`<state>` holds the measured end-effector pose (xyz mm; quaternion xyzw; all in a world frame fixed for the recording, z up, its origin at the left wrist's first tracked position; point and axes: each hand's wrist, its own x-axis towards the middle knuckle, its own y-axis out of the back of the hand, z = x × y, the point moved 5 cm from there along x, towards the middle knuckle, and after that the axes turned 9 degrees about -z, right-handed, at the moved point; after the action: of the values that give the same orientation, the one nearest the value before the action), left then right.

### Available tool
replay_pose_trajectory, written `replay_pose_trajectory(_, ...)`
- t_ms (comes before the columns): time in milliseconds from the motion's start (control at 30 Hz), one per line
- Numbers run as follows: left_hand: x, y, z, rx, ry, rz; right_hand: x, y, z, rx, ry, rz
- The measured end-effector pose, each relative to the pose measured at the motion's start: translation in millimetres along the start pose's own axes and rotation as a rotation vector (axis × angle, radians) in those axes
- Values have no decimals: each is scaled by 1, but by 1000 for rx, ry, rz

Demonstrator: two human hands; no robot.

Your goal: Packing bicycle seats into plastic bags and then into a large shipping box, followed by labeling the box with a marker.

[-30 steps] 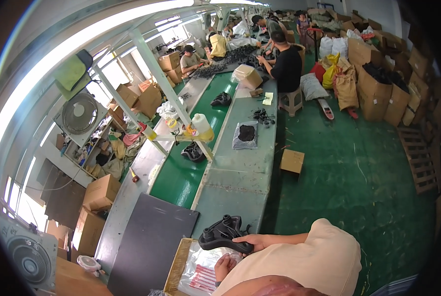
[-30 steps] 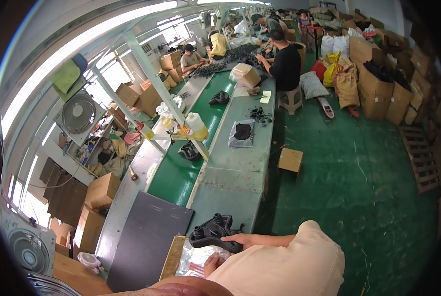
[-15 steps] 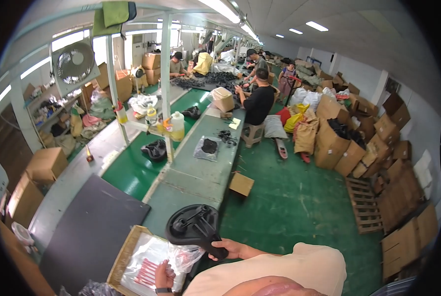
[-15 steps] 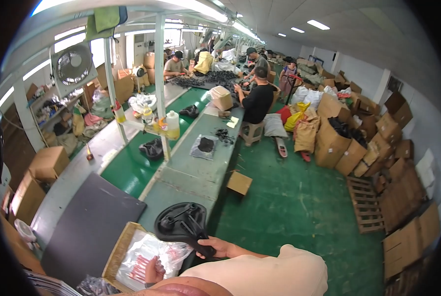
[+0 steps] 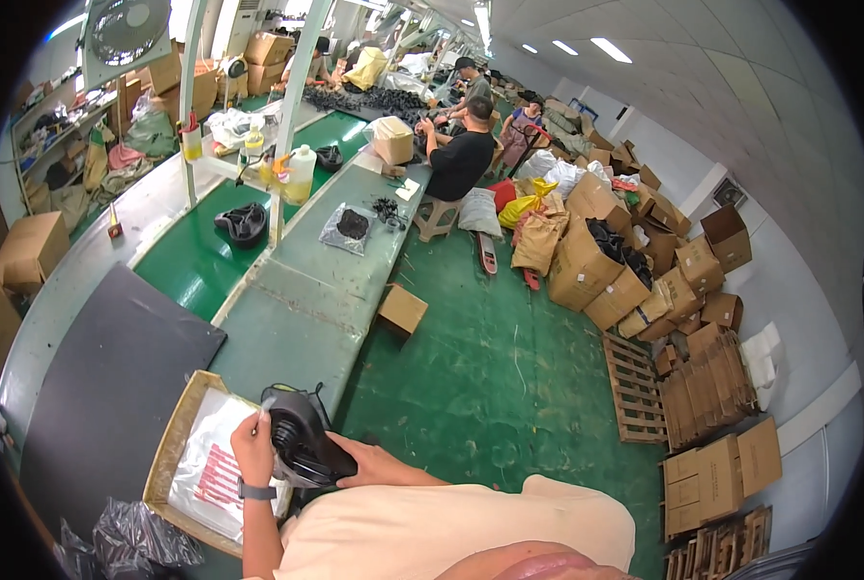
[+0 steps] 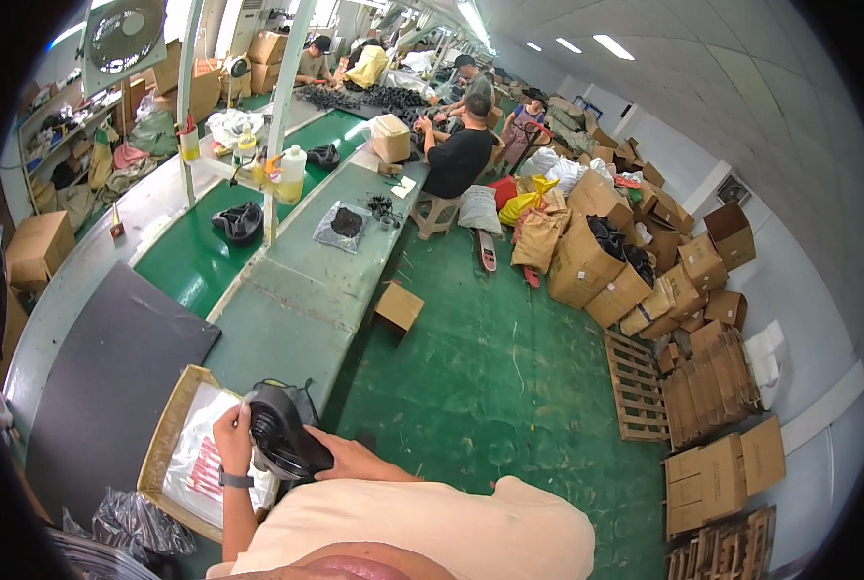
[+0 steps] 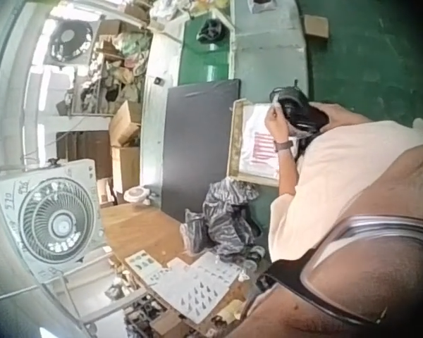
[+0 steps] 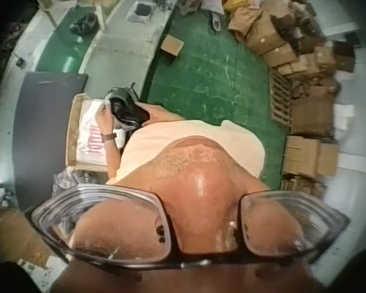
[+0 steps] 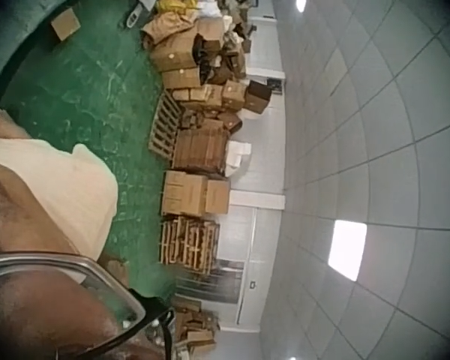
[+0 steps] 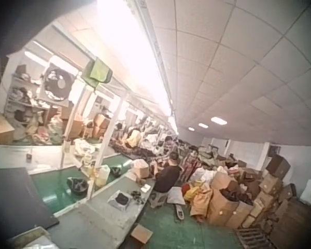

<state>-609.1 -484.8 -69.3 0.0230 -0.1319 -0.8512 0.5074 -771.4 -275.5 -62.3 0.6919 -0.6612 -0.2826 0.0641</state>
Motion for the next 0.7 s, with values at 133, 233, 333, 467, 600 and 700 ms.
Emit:
replay_pose_trajectory(133,9,-11,56,124,-218,-38,7,-2,-6,-202,-120,-98)
replay_pose_trajectory(233,16,-34,92,241,-326,-162,18,-6,-3,-319,-4,-28)
replay_pose_trajectory(333,1,-71,114,489,-438,-440,35,-18,15,-359,-84,-112)
replay_pose_trajectory(467,-11,-79,120,291,-518,-442,42,-47,83,120,-105,-225)
replay_pose_trajectory(600,-18,-56,91,343,-445,-286,28,-61,106,832,-168,-257)
replay_pose_trajectory(700,-32,-59,62,435,-398,-328,15,-69,135,1300,-323,-46)
